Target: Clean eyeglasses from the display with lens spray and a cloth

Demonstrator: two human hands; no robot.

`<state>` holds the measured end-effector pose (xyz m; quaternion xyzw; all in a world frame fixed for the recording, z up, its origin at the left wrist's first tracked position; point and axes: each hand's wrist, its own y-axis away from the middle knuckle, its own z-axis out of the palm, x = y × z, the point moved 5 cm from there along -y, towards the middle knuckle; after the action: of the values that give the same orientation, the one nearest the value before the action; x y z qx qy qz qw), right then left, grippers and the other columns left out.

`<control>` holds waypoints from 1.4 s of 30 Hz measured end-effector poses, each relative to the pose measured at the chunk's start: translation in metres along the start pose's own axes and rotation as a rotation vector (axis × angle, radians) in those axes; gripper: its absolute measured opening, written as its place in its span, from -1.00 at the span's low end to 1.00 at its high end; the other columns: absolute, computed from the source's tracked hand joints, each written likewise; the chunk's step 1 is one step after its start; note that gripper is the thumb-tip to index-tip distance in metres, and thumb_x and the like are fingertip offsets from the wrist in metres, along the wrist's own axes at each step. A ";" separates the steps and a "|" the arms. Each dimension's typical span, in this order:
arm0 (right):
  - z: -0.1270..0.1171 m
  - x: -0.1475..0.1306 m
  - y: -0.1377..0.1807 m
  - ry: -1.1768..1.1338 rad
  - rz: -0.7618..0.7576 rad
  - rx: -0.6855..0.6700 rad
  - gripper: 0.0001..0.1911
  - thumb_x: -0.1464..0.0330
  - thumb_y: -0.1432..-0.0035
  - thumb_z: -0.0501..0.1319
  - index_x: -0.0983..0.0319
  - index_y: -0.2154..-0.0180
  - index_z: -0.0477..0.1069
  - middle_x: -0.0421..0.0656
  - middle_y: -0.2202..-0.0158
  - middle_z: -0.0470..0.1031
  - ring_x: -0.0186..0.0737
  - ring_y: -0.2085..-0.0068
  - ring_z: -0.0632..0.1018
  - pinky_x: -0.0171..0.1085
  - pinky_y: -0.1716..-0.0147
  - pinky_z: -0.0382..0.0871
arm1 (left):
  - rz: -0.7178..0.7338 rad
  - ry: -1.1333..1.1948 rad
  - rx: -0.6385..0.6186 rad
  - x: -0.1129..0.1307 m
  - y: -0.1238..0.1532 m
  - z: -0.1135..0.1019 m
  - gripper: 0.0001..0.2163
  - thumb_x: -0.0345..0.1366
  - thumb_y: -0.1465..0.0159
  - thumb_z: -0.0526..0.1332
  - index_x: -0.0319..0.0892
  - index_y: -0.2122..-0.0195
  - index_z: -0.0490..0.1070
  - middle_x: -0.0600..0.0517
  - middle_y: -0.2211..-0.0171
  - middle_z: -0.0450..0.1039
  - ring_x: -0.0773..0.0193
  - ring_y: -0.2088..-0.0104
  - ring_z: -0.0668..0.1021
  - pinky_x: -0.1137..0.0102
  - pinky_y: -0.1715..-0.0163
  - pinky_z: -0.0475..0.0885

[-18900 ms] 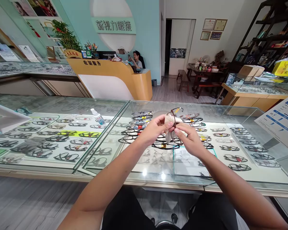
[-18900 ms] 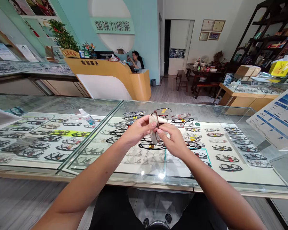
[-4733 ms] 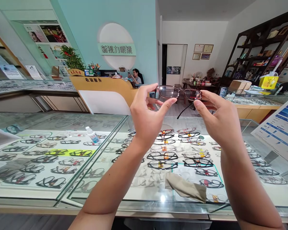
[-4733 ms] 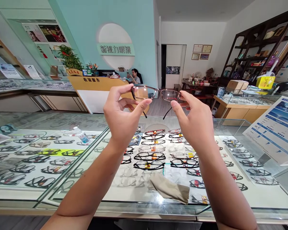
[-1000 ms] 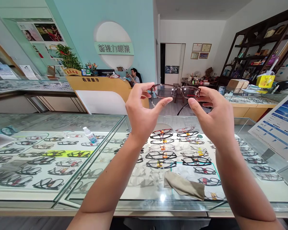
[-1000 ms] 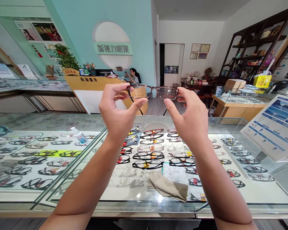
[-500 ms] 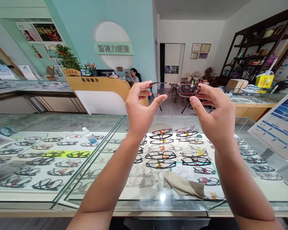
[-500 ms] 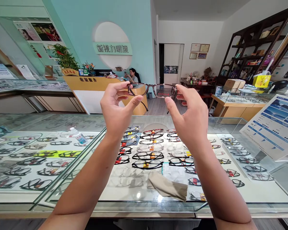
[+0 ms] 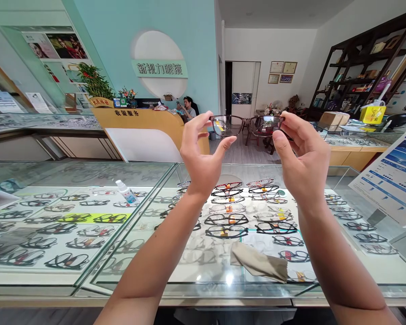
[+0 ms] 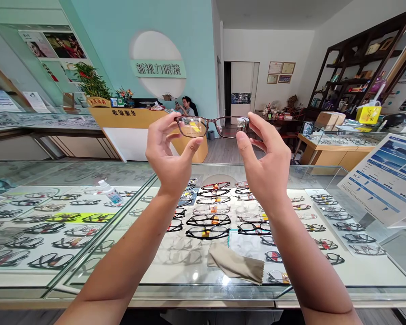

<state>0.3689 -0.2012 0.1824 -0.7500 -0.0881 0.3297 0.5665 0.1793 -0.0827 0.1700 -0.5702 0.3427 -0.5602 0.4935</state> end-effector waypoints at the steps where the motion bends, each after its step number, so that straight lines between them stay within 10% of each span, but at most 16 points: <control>1: 0.002 0.002 0.000 -0.013 0.015 -0.006 -0.52 0.12 -0.47 0.14 -0.01 -0.34 0.39 -0.04 -0.29 0.53 0.07 -0.27 0.59 0.19 -0.17 0.62 | 0.008 -0.014 0.017 0.001 0.002 0.000 -0.42 0.11 -0.26 0.44 0.07 -0.24 0.41 -0.08 -0.24 0.48 0.01 -0.21 0.56 0.13 -0.08 0.56; 19: 0.011 0.021 -0.003 -0.142 0.122 -0.055 -0.56 0.09 -0.46 0.17 0.03 -0.26 0.45 -0.03 -0.21 0.59 0.02 -0.21 0.64 0.13 -0.18 0.61 | 0.038 -0.072 0.027 0.009 0.012 0.002 -0.37 0.09 -0.27 0.43 0.05 -0.30 0.36 -0.13 -0.31 0.43 -0.10 -0.39 0.41 0.01 -0.23 0.49; 42: 0.005 -0.020 0.005 0.022 -0.016 0.028 -0.64 0.20 -0.48 0.13 0.00 -0.18 0.55 -0.06 -0.16 0.60 0.02 -0.19 0.60 0.11 -0.11 0.62 | -0.050 0.053 -0.044 -0.027 0.003 0.012 -0.30 0.24 -0.33 0.28 0.17 -0.42 0.15 -0.14 -0.40 0.30 -0.04 -0.35 0.49 0.22 -0.03 0.60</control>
<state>0.3494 -0.2090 0.1851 -0.7447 -0.0832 0.3182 0.5807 0.1874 -0.0556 0.1606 -0.5745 0.3534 -0.5795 0.4574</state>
